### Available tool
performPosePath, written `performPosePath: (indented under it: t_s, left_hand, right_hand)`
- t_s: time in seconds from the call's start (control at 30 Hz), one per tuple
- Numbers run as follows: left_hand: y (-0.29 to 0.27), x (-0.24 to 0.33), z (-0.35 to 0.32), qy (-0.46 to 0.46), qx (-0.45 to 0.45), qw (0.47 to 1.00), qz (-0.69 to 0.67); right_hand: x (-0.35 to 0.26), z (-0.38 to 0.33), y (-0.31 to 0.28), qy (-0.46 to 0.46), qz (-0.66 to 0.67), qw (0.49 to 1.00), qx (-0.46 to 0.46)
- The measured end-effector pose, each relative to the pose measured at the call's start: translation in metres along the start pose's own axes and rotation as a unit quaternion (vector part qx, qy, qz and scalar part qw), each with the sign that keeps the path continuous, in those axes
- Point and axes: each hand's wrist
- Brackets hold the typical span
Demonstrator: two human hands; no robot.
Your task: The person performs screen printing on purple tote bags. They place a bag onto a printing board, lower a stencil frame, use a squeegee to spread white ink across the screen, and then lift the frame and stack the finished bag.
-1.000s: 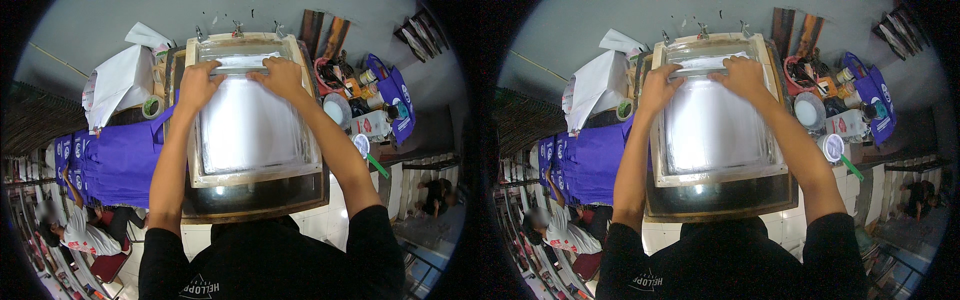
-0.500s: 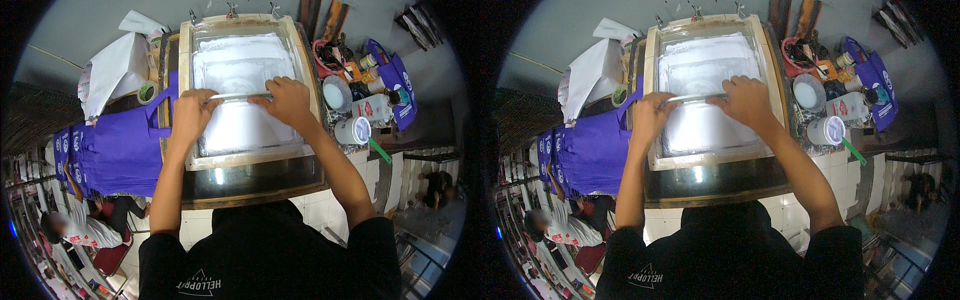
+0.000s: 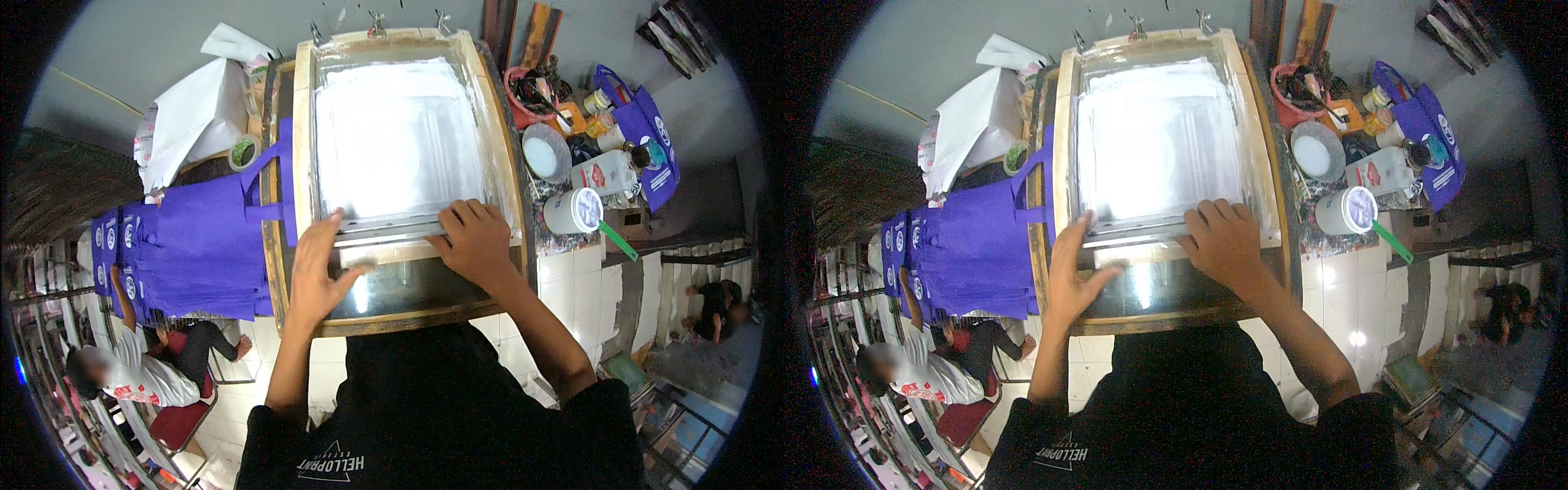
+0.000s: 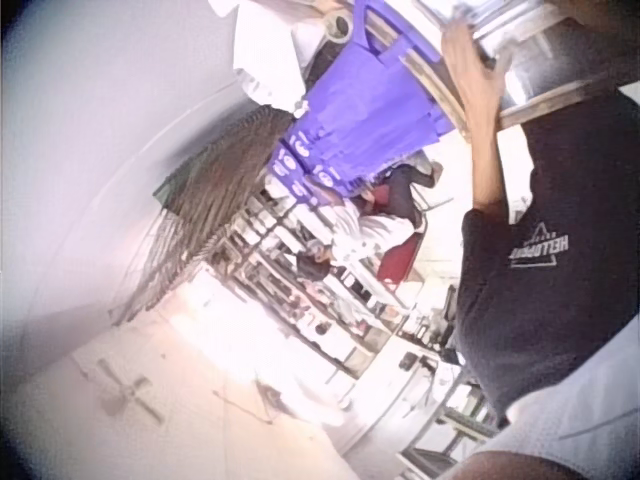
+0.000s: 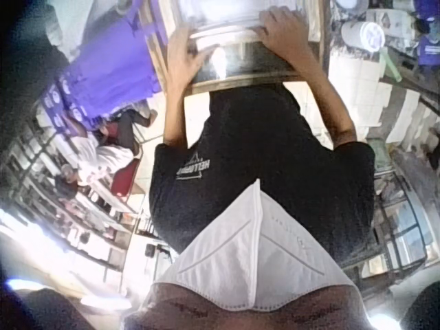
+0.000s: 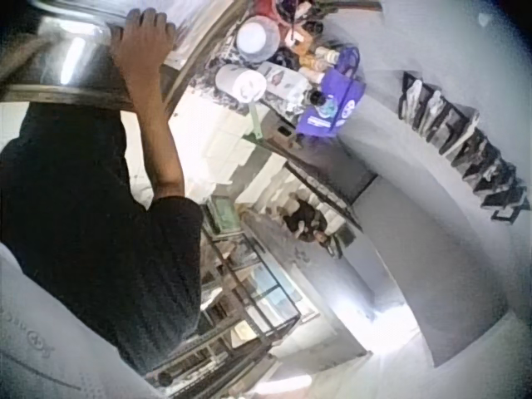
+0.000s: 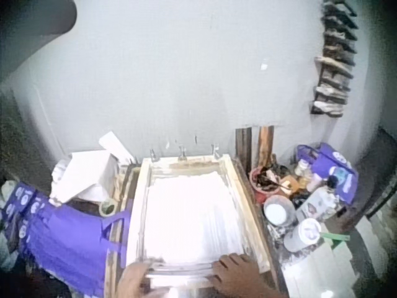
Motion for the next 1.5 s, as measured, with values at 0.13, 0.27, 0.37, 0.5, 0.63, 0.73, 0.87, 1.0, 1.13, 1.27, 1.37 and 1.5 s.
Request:
performPosePath:
  t_s: [0.13, 0.27, 0.37, 0.5, 0.63, 0.73, 0.87, 1.0, 1.13, 1.27, 1.37, 1.5]
  left_hand:
    - [0.008, -0.031, -0.023, 0.028, 0.039, 0.982, 0.181]
    - [-0.019, -0.02, -0.017, 0.052, 0.148, 0.969, 0.188]
    - [-0.012, 0.002, 0.009, -0.057, 0.333, 0.936, -0.098]
    - [0.014, -0.018, 0.017, -0.059, 0.134, 0.967, 0.208]
    - [0.004, -0.015, 0.034, -0.018, 0.148, 0.965, 0.215]
    - [-0.008, -0.017, 0.021, -0.016, 0.098, 0.963, 0.251]
    - [-0.029, -0.025, -0.004, -0.039, 0.028, 0.966, 0.256]
    - [-0.02, -0.071, 0.017, -0.286, 0.108, 0.929, 0.208]
    - [-0.02, -0.129, 0.035, -0.439, -0.031, 0.895, 0.078]
    - [-0.043, -0.169, -0.005, -0.433, 0.018, 0.892, -0.13]
    - [-0.096, -0.186, -0.026, -0.425, 0.083, 0.895, -0.11]
    - [-0.19, -0.241, -0.079, -0.475, 0.111, 0.872, 0.03]
  right_hand:
    - [0.002, 0.0, -0.008, 0.007, 0.046, 0.999, -0.018]
    - [-0.009, 0.02, -0.043, -0.052, 0.029, 0.994, 0.092]
    - [-0.016, 0.06, -0.083, -0.088, 0.009, 0.983, 0.158]
    - [-0.021, 0.118, -0.128, -0.111, -0.022, 0.969, 0.22]
    - [-0.018, 0.169, -0.159, -0.095, -0.05, 0.964, 0.244]
    - [-0.023, 0.198, -0.182, -0.009, -0.086, 0.974, 0.208]
    - [-0.031, 0.229, -0.207, 0.063, -0.066, 0.98, 0.177]
    - [-0.036, 0.253, -0.225, 0.049, -0.029, 0.983, 0.177]
    - [-0.017, 0.278, -0.224, 0.01, -0.059, 0.977, 0.206]
    - [-0.01, 0.306, -0.227, 0.06, -0.039, 0.982, 0.174]
    - [-0.019, 0.308, -0.234, 0.07, -0.021, 0.981, 0.181]
    - [-0.02, 0.318, -0.229, 0.03, -0.009, 0.977, 0.213]
Point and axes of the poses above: each hand's wrist, its own z-axis towards the middle knuckle, its own y-axis out of the palm, x = y × z, and after that the axes turned 13 degrees about z, right-handed
